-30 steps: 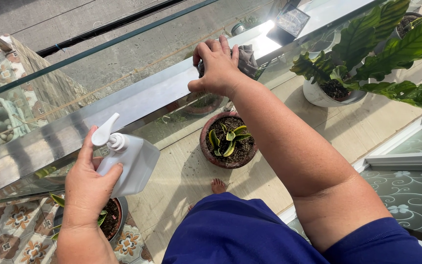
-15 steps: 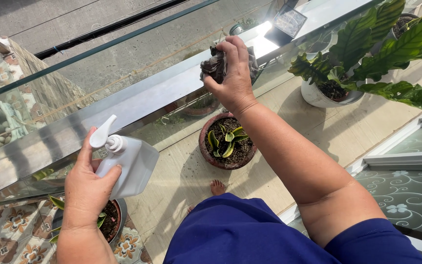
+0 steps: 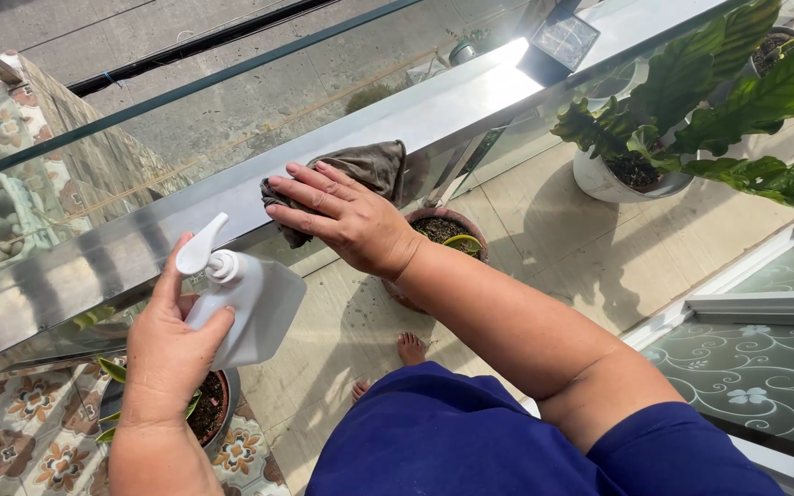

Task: A person is cleaning a balcony railing by spraying a cleaning solution onto a cloth and wiping the glass and metal surfaces.

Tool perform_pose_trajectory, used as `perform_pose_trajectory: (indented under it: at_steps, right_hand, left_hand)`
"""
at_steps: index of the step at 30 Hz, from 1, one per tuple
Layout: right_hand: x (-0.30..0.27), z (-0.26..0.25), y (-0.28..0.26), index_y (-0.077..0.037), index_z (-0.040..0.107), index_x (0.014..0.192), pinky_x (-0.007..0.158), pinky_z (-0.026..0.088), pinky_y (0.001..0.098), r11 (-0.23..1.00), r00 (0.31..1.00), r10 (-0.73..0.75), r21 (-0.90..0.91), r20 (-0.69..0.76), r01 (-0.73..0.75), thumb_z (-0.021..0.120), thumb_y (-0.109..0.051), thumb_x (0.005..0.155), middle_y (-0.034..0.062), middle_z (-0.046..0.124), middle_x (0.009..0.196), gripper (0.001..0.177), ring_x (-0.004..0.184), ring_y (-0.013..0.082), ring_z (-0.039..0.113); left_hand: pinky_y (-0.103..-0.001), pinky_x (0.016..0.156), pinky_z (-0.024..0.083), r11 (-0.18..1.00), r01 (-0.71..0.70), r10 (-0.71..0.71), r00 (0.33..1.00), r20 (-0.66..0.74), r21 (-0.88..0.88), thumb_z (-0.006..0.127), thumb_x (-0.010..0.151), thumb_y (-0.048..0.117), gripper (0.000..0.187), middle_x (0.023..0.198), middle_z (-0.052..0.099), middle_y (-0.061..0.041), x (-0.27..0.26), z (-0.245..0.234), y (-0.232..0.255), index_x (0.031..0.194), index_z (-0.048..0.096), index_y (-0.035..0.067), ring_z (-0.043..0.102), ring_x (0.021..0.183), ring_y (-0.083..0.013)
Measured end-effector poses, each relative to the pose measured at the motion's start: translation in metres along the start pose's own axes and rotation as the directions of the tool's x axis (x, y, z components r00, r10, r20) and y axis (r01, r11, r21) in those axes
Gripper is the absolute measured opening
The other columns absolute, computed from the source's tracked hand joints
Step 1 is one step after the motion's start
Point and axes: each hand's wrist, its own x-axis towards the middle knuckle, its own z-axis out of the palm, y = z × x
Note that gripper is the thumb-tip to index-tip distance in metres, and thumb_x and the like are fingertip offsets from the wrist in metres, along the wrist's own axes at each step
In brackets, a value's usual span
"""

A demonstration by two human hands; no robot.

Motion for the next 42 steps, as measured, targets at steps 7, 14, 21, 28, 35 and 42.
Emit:
perform_pose_trajectory:
  at_steps: [7,14,21,28,35,42]
  right_hand:
    - [-0.074,-0.062,0.071,-0.007,0.056,0.149,0.128,0.037,0.0572,0.982,0.974,0.151,-0.089,-0.166,-0.167,0.048,0.004,0.113,0.0173,0.049,0.158,0.039,0.150,0.0416,0.047]
    - [-0.066,-0.069,0.068,-0.005,0.057,0.139,0.127,0.027,0.0637,0.888,0.857,0.434,-0.028,-0.279,-0.459,0.070,-0.014,0.097,0.0170,0.057,0.148,0.045,0.146,0.0419,0.047]
    - [-0.024,-0.028,0.037,-0.007,0.060,0.133,0.127,0.028,0.0617,0.926,0.898,0.377,0.052,-0.227,-0.375,0.078,-0.036,0.099,0.0138,0.057,0.146,0.048,0.145,0.0404,0.050]
    - [-0.037,-0.065,0.056,-0.007,0.055,0.146,0.128,0.034,0.0558,0.962,0.964,0.261,0.087,-0.041,-0.257,0.063,0.008,0.088,0.0137,0.055,0.154,0.060,0.147,0.0375,0.051]
    - [-0.022,-0.051,0.041,-0.011,0.066,0.122,0.125,0.031,0.0544,0.899,0.881,0.438,0.114,-0.182,-0.423,0.078,-0.020,0.089,0.0093,0.066,0.138,0.036,0.137,0.0329,0.058]
    - [-0.008,-0.025,0.038,-0.013,0.062,0.105,0.124,0.026,0.0571,0.813,0.780,0.581,0.122,-0.231,-0.569,0.079,-0.029,0.093,0.0069,0.065,0.131,0.026,0.131,0.0316,0.058]
  left_hand:
    - [-0.028,0.075,0.039,1.000,-0.010,0.010,1.000,-0.006,0.028,0.065,0.076,0.014,0.095,0.082,0.056,0.002,0.003,0.001,-0.009,0.162,0.044,0.046,0.041,0.067,-0.0156]
    - [-0.027,0.084,0.042,0.999,0.018,-0.018,1.000,-0.008,0.033,0.065,0.077,0.014,0.094,0.093,0.068,0.003,0.002,0.003,-0.004,0.162,0.043,0.047,0.052,0.078,-0.0135]
    - [-0.031,0.083,0.042,0.998,0.018,-0.018,1.000,-0.013,0.064,0.065,0.076,0.015,0.094,0.090,0.067,0.001,0.004,0.002,-0.005,0.161,0.044,0.049,0.052,0.077,-0.0172]
    - [-0.029,0.084,0.043,0.999,0.032,-0.032,0.999,0.000,0.027,0.065,0.076,0.013,0.095,0.089,0.069,0.001,0.004,0.001,-0.005,0.161,0.044,0.049,0.055,0.077,-0.0151]
    - [-0.028,0.085,0.043,1.000,0.021,-0.021,1.000,-0.006,0.019,0.065,0.076,0.013,0.094,0.094,0.068,0.003,0.004,0.003,-0.008,0.160,0.045,0.049,0.053,0.080,-0.0124]
    - [-0.031,0.088,0.043,0.999,0.026,-0.026,1.000,-0.016,0.036,0.065,0.078,0.014,0.093,0.099,0.069,0.002,-0.001,0.002,0.002,0.162,0.044,0.048,0.058,0.088,-0.0127]
